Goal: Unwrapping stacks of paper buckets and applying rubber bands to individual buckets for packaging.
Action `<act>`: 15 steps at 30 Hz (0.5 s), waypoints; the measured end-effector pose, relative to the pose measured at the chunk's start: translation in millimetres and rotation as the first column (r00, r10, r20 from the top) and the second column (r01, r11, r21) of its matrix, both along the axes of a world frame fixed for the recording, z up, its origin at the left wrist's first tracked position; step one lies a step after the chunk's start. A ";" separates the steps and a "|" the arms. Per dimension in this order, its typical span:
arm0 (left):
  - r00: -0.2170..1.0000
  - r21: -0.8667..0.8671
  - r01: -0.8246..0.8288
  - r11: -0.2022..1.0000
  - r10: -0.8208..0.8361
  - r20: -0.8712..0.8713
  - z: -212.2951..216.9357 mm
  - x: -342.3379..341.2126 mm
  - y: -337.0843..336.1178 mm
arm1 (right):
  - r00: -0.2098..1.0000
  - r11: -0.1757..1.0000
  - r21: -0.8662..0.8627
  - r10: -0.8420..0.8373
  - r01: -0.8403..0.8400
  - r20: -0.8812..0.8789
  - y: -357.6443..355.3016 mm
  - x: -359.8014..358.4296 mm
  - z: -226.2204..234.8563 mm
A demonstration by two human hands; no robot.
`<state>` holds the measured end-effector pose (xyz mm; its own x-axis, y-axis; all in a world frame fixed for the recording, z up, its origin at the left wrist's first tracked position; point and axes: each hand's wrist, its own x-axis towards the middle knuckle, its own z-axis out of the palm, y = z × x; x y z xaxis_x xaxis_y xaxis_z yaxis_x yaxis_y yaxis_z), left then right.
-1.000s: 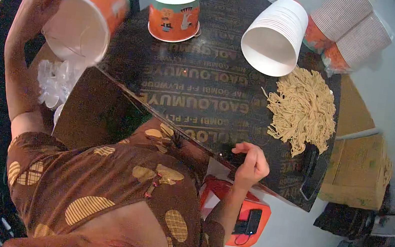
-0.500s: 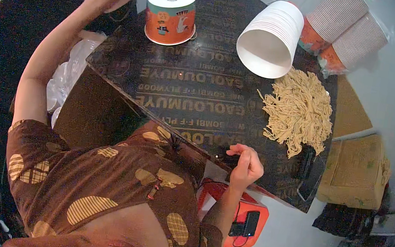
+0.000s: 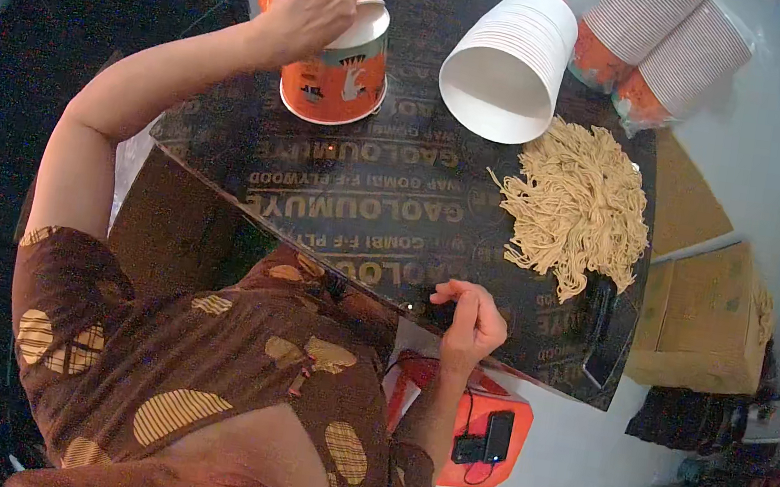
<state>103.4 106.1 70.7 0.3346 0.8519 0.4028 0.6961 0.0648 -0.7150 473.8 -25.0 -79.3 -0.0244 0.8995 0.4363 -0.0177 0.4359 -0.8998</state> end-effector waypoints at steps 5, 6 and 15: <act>0.997 0.053 0.074 0.996 -0.072 -0.033 0.6 9.5 -6.3 | 0.979 0.997 0.029 0.061 -0.068 0.197 0.2 -5.2 6.0; 0.996 0.039 0.086 0.996 -0.085 -0.029 -0.4 6.7 -7.1 | 0.944 0.991 0.091 0.066 -0.100 0.323 3.3 -11.1 7.9; 0.970 0.159 0.233 0.959 -0.241 0.030 11.5 30.4 -41.8 | 0.544 0.830 0.180 0.168 -0.527 0.822 35.2 -89.3 33.5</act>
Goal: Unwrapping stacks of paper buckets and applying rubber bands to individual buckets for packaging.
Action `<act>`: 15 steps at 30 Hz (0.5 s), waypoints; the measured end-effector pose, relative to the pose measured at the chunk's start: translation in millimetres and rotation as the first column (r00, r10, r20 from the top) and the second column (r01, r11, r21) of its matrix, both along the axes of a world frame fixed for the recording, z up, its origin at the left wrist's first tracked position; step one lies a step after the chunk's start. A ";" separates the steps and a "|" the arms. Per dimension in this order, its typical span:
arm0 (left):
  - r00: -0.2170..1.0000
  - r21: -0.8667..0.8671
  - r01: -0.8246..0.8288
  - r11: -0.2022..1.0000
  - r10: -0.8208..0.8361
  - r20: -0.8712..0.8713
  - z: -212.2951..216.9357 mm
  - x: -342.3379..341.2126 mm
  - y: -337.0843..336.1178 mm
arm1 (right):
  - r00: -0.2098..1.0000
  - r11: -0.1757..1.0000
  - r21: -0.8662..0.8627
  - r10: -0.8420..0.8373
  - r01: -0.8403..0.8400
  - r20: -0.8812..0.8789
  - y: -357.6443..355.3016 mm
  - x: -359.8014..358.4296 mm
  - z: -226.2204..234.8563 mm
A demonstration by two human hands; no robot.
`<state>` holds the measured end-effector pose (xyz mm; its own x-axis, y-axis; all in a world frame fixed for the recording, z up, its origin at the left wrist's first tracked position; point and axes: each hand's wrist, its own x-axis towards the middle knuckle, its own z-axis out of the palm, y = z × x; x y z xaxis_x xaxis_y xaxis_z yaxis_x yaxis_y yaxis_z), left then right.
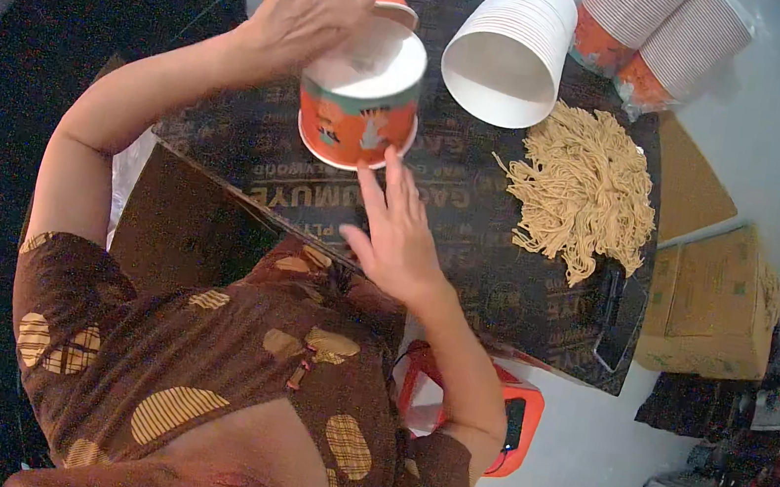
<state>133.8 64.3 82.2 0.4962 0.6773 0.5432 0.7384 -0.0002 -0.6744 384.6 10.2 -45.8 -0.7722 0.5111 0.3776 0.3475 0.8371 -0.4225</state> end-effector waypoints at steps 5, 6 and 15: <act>0.974 0.017 0.224 0.974 -0.224 0.012 -4.5 22.0 -21.6 | 0.997 0.996 0.062 -0.069 0.070 -0.017 25.3 -20.9 -1.6; 0.975 0.018 0.223 0.975 -0.223 0.014 -5.2 24.6 -23.7 | 0.998 0.996 0.065 -0.063 0.063 -0.007 27.1 -24.5 -1.0; 0.954 0.052 0.300 0.952 -0.300 -0.002 -20.7 23.5 -19.0 | 0.997 0.995 0.096 -0.040 0.034 0.064 23.4 -41.2 4.3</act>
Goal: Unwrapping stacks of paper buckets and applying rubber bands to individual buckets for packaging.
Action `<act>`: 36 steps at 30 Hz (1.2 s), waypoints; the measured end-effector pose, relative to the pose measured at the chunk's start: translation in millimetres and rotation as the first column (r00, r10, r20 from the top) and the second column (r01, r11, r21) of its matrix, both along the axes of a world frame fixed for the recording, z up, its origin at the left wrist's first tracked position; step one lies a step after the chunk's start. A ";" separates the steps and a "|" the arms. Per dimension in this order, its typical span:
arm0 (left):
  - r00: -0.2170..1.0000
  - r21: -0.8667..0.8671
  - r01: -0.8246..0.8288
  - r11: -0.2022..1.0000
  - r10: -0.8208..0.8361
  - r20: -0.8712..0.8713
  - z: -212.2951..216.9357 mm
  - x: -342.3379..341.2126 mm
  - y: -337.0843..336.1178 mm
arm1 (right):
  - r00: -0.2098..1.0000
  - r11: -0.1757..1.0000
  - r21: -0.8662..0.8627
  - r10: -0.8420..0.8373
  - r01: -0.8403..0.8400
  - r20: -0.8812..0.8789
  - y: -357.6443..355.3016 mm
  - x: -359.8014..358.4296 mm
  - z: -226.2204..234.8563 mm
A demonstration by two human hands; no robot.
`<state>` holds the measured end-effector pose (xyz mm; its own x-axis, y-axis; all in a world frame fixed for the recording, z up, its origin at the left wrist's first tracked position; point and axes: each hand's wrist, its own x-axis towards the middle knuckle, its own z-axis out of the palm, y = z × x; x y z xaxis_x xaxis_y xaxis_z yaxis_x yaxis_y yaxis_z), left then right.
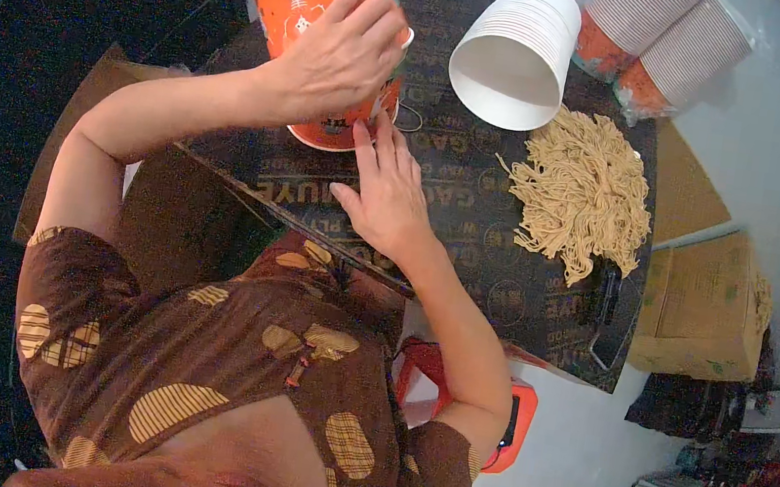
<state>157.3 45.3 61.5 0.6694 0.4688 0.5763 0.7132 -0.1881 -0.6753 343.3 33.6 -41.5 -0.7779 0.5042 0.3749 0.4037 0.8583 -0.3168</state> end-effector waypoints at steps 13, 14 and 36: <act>1.000 -0.063 -0.015 0.998 0.014 -0.027 3.3 8.1 -4.2 | 1.000 0.999 0.035 0.004 -0.004 -0.011 2.0 -10.9 3.4; 1.000 -0.094 -0.026 0.995 0.024 -0.019 5.5 7.0 -2.5 | 1.000 0.999 0.034 0.004 -0.004 -0.012 1.8 -11.6 4.6; 0.987 -0.306 0.136 0.942 -0.154 -0.036 -38.7 -5.6 -2.6 | 0.995 0.996 0.090 0.037 -0.029 -0.088 6.2 -0.5 16.8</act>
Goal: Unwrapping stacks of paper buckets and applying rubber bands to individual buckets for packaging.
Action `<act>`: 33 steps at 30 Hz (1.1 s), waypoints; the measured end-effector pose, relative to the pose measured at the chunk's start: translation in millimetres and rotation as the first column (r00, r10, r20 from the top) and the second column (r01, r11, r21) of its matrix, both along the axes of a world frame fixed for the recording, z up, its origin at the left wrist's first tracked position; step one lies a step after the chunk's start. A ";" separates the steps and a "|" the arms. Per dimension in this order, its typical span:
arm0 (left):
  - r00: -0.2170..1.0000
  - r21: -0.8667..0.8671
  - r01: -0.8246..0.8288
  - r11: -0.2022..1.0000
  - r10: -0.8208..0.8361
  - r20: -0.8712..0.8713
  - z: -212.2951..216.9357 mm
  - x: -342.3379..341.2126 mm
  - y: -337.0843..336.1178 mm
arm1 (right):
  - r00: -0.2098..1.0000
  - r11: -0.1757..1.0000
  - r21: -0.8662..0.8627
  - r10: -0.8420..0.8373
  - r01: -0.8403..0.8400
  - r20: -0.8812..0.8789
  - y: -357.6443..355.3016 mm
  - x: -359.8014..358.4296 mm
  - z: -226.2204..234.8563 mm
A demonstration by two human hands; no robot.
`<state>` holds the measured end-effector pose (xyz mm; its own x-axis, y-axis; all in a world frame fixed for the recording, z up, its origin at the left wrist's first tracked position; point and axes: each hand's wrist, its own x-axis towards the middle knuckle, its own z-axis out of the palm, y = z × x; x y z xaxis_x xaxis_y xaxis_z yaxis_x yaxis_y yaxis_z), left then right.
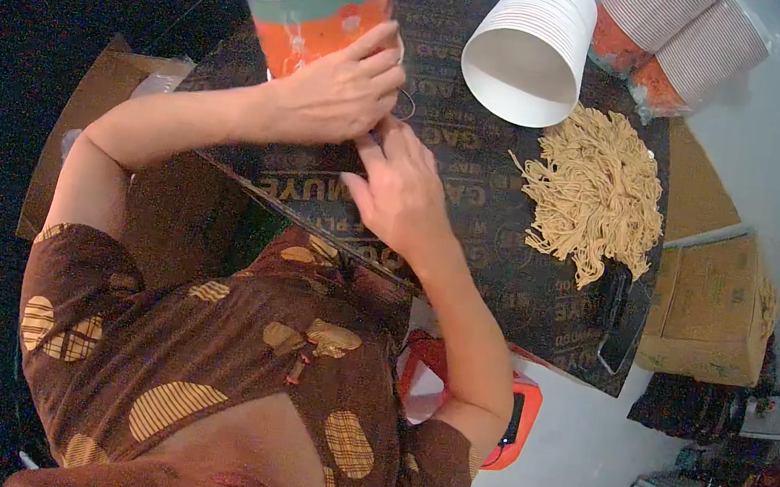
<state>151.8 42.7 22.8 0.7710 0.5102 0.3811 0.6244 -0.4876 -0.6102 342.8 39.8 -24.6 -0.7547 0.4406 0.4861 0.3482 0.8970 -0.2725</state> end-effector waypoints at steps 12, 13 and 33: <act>0.883 0.028 -0.179 0.983 0.148 0.446 31.2 -13.1 -31.2 | 0.935 0.932 -0.257 -0.304 0.254 -0.180 -28.2 115.2 1.0; 0.883 0.028 -0.179 0.983 0.148 0.446 25.5 -16.5 -23.9 | 0.935 0.932 -0.257 -0.305 0.254 -0.181 -30.0 120.7 -2.5; 0.839 0.147 0.140 0.979 -0.196 0.507 15.7 -9.3 82.9 | 0.805 0.760 -0.622 -0.483 0.189 -0.345 -31.1 153.2 -49.2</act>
